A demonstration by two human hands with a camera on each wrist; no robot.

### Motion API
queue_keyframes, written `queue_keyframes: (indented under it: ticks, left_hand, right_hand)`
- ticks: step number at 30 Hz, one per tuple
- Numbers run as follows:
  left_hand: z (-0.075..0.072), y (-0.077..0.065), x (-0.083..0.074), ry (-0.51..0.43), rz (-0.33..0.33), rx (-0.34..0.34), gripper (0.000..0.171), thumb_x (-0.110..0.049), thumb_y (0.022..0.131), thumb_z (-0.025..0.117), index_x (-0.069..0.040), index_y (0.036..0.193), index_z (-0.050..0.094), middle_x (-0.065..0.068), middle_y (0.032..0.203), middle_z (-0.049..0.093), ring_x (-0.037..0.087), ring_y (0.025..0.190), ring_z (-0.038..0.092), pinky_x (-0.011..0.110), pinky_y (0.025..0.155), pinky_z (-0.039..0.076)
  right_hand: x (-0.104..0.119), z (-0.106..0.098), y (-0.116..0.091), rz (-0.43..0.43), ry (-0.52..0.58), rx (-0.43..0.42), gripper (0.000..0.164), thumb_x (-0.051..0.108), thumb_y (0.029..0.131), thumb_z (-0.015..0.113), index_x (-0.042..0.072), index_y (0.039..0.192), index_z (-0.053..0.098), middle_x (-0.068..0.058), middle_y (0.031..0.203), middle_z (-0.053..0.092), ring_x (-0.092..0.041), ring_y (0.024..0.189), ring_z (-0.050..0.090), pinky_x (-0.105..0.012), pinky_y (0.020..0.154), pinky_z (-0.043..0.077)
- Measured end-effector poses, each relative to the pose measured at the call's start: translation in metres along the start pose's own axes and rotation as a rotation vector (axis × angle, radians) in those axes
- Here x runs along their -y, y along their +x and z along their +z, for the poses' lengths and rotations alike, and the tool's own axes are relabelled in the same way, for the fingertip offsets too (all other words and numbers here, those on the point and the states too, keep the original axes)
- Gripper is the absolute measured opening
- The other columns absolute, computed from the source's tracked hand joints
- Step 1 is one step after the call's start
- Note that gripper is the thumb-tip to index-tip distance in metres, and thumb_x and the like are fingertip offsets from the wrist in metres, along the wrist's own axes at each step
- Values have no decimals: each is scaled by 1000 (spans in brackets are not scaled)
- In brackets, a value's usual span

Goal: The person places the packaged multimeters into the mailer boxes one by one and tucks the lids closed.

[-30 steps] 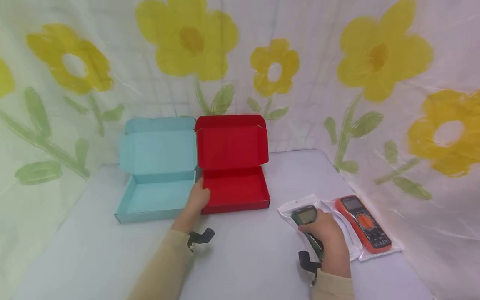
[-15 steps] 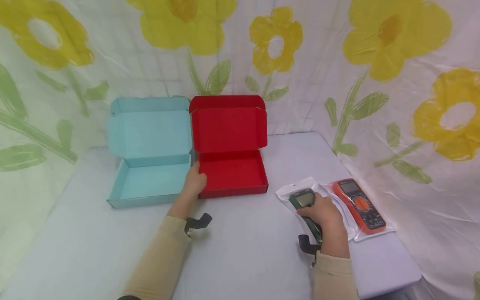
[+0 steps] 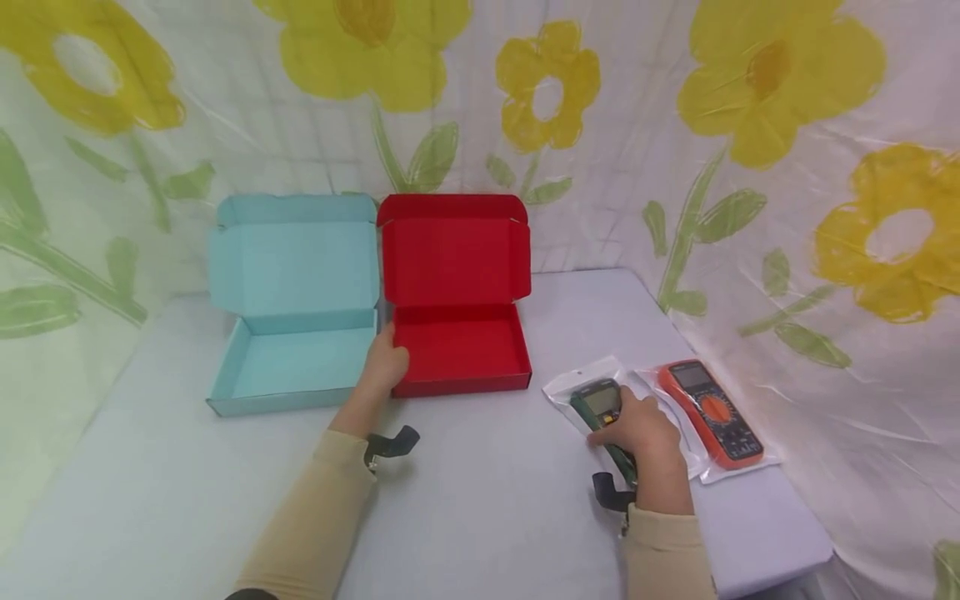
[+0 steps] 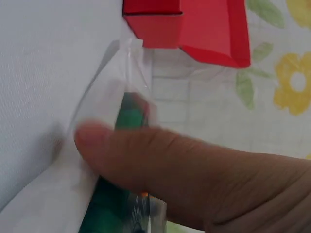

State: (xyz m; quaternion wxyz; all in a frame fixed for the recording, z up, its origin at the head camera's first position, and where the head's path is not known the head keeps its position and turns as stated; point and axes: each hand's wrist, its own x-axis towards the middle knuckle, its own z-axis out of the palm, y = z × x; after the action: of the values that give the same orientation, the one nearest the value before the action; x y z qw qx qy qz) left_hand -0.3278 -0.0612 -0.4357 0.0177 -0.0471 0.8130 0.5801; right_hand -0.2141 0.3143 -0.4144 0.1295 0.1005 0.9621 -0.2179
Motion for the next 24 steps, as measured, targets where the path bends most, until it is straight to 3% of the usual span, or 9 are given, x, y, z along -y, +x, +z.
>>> queue_keyframes:
  ticks: [6, 12, 18, 24]
  left_hand:
    - [1, -2, -1, -31, -9, -1, 65, 2, 95, 54, -2, 157, 33, 19, 145, 46, 38, 127, 46, 56, 99, 50]
    - [-2, -4, -2, -79, -44, 7, 68, 0, 96, 55, -3, 159, 29, 19, 148, 44, 38, 129, 44, 56, 99, 50]
    - [-4, -3, -2, -92, -45, 11, 62, -1, 98, 53, -3, 158, 33, 19, 145, 46, 37, 127, 45, 56, 99, 50]
    - [-3, -4, -4, -91, -37, 11, 65, 0, 97, 53, -3, 158, 32, 20, 147, 45, 38, 129, 45, 56, 100, 49]
  right_hand:
    - [-7, -2, -1, 9, 9, 1, 109, 43, 78, 87, -4, 157, 28, -33, 130, 54, -44, 104, 54, -56, 81, 50]
    - [-6, -11, -1, -36, -7, -12, 108, 44, 79, 85, -5, 157, 28, -34, 131, 53, -42, 102, 55, -54, 80, 51]
    - [6, -28, -2, -138, -7, -50, 107, 42, 78, 85, -9, 154, 31, -32, 129, 58, -40, 101, 59, -55, 83, 50]
    - [22, -46, -4, -170, -27, -34, 110, 44, 80, 84, -11, 156, 26, -39, 139, 48, -51, 115, 54, -63, 91, 47]
